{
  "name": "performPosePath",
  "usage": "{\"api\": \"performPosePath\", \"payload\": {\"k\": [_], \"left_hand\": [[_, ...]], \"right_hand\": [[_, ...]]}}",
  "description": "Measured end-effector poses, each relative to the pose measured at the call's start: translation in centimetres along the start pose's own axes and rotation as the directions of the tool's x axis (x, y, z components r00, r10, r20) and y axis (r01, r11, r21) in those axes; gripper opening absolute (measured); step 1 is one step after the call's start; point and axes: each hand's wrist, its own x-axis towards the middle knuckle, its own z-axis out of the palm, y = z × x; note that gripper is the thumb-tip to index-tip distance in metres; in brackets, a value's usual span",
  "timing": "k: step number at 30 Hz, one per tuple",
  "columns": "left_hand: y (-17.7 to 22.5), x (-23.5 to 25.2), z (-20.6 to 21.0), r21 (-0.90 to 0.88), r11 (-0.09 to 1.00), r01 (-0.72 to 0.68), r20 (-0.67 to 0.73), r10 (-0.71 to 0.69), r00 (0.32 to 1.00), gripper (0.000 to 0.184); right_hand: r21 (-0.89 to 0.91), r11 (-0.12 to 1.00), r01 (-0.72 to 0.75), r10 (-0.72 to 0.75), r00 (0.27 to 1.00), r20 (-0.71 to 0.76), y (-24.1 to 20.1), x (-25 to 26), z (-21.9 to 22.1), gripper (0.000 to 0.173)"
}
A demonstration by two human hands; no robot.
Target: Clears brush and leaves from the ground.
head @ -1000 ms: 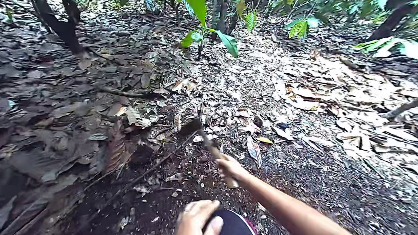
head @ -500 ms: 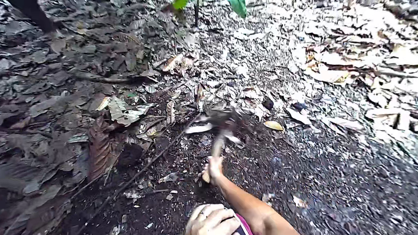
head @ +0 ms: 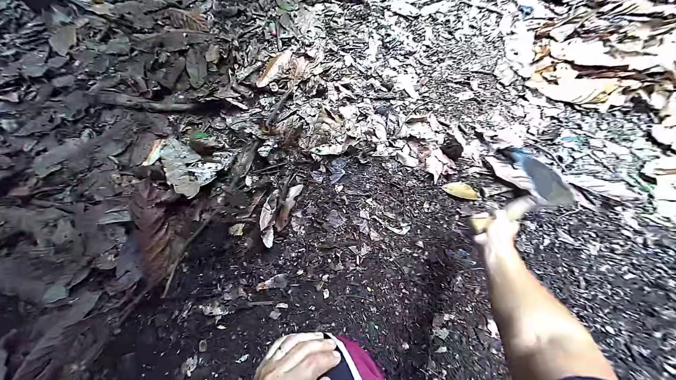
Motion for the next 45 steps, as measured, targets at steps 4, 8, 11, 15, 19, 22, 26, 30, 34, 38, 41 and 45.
{"api": "performPosePath", "payload": {"k": [4,8,11,15,19,22,26,30,34,38,41,45], "left_hand": [[0.1,-0.4,-0.2,-0.026,0.999,0.035,0.012,-0.035,0.999,0.041],[0.4,0.7,0.9,-0.029,0.999,0.018,0.042,-0.017,0.999,0.037],[0.4,1.7,1.7,-0.013,1.0,-0.008,0.055,0.008,0.998,0.036],[0.3,2.4,1.9,-0.017,1.0,-0.026,0.038,0.027,0.999,0.034],[-0.2,1.6,1.3,-0.028,1.0,-0.004,0.006,0.004,1.0,0.034],[-0.8,0.4,0.6,-0.036,0.999,0.034,-0.05,-0.035,0.998,0.033],[-0.9,-0.6,0.1,-0.04,0.996,0.083,-0.119,-0.087,0.989,0.034],[-1.3,-0.1,0.2,-0.041,0.996,0.082,-0.166,-0.088,0.982,0.033],[-2.3,0.1,0.3,-0.027,0.993,0.113,-0.188,-0.116,0.975,0.03],[-3.4,-0.7,-0.5,-0.002,0.985,0.174,-0.255,-0.169,0.952,0.03],[-3.9,-2.3,-1.4,0.004,0.963,0.269,-0.339,-0.252,0.907,0.032],[-3.4,-3.0,-2.0,0.016,0.921,0.39,-0.397,-0.352,0.848,0.038]], "right_hand": [[0.285,0.949,-0.136,0.168,0.981,-0.092,3.6,-0.8,5.8,0.05],[-0.056,0.978,-0.203,0.21,0.932,0.294,12.5,-10.2,13.4,0.047],[-0.401,0.907,-0.127,0.385,0.635,0.67,14.4,-16.1,12.9,0.064],[-0.508,0.842,0.184,0.398,0.423,0.814,9.4,-18.6,10.8,0.074],[-0.399,0.846,0.354,0.084,0.65,0.755,3.5,-11.6,11.6,0.06],[-0.32,0.921,0.22,-0.013,0.842,0.539,0.3,-3.0,14.3,0.05],[-0.019,0.994,-0.111,0.112,0.952,0.285,2.4,-1.3,20.7,0.049],[-0.227,0.974,-0.005,0.122,0.856,0.503,12.7,-14.2,27.2,0.07],[-0.487,0.861,0.148,0.364,0.49,0.792,19.4,-27.0,25.6,0.073],[-0.521,0.73,0.442,0.49,0.194,0.85,17.5,-30.3,21.0,0.073],[-0.39,0.711,0.585,0.337,0.203,0.919,14.2,-29.5,21.4,0.069],[-0.395,0.773,0.497,0.202,0.396,0.895,14.1,-28.6,28.9,0.074]]}}
